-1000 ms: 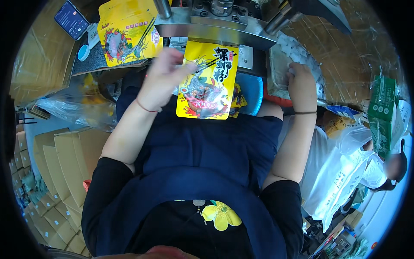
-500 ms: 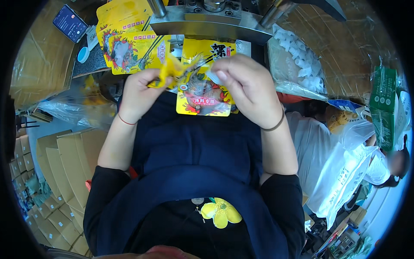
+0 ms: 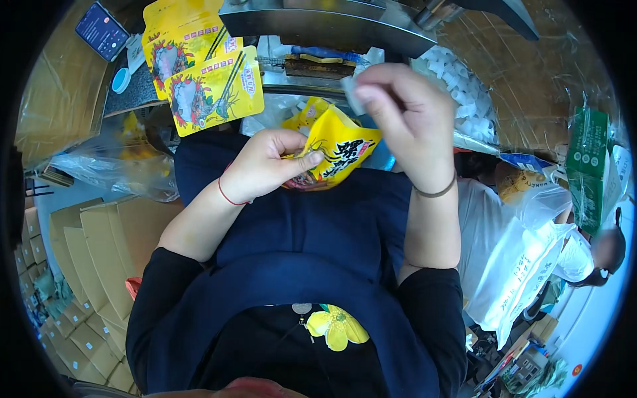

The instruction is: Using a heat sealer machine to seal small yellow plastic snack pouches.

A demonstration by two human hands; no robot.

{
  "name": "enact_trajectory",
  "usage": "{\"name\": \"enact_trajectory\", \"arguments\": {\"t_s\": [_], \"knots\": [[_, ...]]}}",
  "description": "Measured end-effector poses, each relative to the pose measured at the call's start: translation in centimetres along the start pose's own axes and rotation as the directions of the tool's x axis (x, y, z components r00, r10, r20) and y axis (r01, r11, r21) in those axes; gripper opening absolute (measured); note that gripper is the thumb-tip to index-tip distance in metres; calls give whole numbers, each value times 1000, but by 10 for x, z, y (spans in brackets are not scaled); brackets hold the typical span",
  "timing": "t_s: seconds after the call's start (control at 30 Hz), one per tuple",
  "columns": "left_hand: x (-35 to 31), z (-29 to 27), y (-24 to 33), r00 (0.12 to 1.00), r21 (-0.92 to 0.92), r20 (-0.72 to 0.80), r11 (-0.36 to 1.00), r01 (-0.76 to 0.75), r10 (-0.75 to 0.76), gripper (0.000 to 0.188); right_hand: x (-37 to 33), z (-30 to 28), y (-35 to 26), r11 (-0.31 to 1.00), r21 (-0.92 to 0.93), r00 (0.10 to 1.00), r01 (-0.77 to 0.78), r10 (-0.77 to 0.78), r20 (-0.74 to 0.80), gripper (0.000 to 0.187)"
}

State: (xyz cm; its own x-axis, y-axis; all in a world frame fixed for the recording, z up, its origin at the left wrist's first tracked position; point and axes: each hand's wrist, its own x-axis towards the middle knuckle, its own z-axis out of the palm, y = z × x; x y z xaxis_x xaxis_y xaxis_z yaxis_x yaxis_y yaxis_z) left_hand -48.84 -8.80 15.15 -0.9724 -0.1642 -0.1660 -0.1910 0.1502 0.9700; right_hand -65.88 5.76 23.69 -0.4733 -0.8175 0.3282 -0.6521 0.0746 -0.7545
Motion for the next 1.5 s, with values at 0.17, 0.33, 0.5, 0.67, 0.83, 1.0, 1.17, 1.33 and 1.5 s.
{"name": "enact_trajectory", "arguments": {"t_s": [0.17,0.33,0.5,0.67,0.83,1.0,1.17,1.33,1.5], "knots": [[-5,13,1,987,-527,133,837,148,-91,30,3,-4,15,962,-178,972,206,-180,153,12],[0,11,8,974,-312,189,933,178,-123,30,-3,-11,2,990,-115,995,80,-71,75,13],[-1,18,2,981,-338,160,928,157,-108,31,0,-12,2,998,-50,981,46,-35,188,15],[-4,20,10,929,-585,321,733,346,-183,32,-1,-20,13,963,-189,943,195,-130,307,18],[-1,9,7,948,-587,273,752,299,-164,32,-16,-60,49,632,-744,974,-218,191,-124,31],[28,-21,6,994,-700,63,706,109,-91,35,-32,-94,114,477,-832,923,-282,371,-101,44],[39,-33,11,986,-747,42,651,136,-158,32,-27,-77,121,527,-809,946,-260,305,-106,37],[5,-49,-7,589,601,-600,791,-115,541,63,-34,-78,114,601,-766,973,-226,183,-143,29],[-27,-79,-44,788,932,-352,270,242,506,59,-30,-68,113,580,-785,955,-219,-36,-293,21]]}}
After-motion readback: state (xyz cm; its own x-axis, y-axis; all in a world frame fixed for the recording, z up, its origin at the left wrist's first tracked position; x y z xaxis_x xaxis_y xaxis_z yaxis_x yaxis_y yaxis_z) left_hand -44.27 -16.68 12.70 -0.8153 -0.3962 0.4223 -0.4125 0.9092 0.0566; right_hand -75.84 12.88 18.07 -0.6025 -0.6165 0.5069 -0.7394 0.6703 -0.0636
